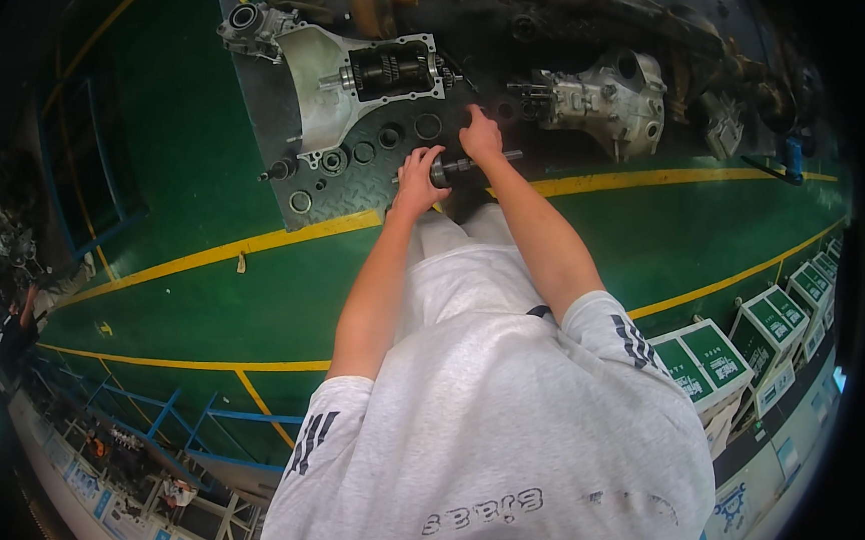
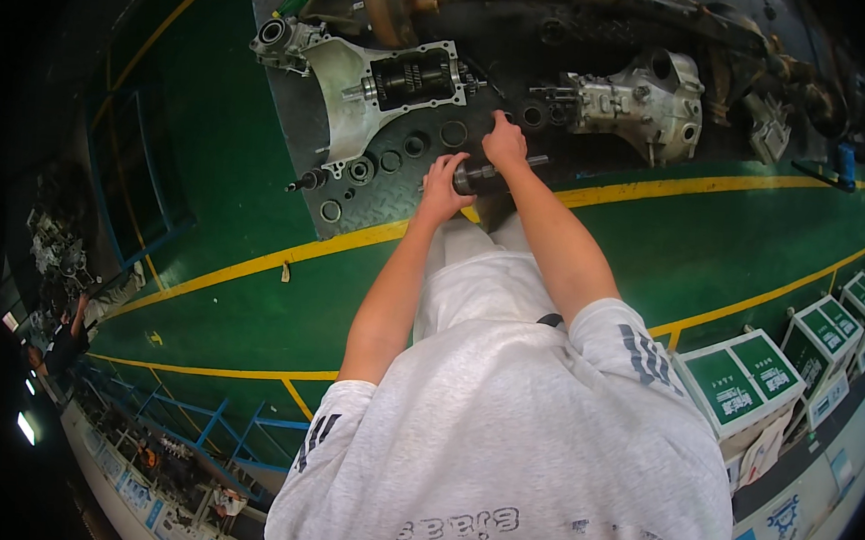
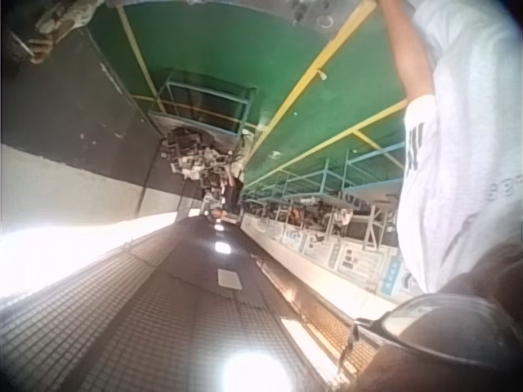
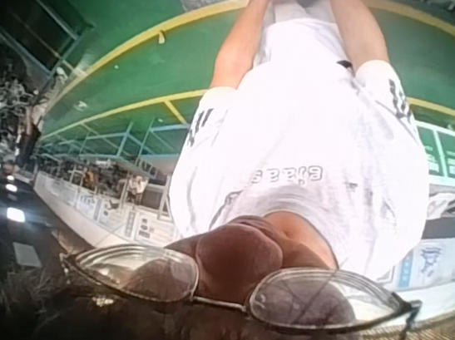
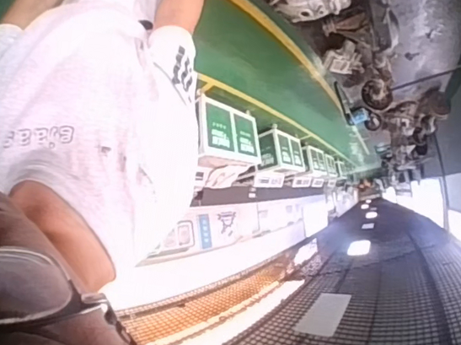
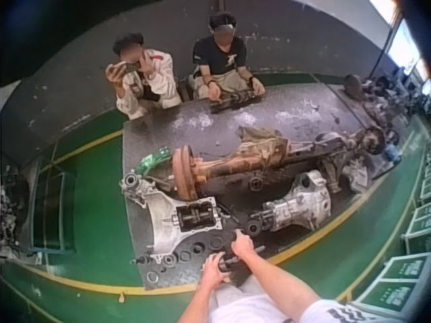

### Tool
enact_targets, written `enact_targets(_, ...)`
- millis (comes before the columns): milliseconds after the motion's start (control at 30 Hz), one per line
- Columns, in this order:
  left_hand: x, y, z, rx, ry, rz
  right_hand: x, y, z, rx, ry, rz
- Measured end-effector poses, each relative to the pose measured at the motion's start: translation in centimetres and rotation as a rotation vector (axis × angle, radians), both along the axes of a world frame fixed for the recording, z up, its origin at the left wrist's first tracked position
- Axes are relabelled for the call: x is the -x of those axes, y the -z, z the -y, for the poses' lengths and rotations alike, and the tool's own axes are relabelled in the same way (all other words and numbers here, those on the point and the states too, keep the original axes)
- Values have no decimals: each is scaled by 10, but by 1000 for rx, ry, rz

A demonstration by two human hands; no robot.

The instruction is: The person handles a camshaft and a small bearing by hand, turning the parts over and aligning them with a metal housing on a green work table.

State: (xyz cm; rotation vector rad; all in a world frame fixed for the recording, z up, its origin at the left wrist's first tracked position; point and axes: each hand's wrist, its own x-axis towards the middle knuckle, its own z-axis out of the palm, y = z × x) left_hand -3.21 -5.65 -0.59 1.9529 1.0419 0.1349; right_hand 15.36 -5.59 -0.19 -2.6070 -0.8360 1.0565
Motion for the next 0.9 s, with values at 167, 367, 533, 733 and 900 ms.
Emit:
enact_targets(167,1,1,-1,-5,4,4,5,-10,1,0,-173,-8)
enact_targets(367,-1,3,0,-6,0,-25,24,-5,-6,-85,-629,-40)
enact_targets(533,-1,2,-1,5,15,-41,7,9,-5,-113,-511,-54)
enact_targets(733,1,6,-1,3,19,-29,-10,-4,12,-160,-587,-222)
enact_targets(900,-2,12,0,-2,-38,0,16,-20,31,-48,-808,-242)
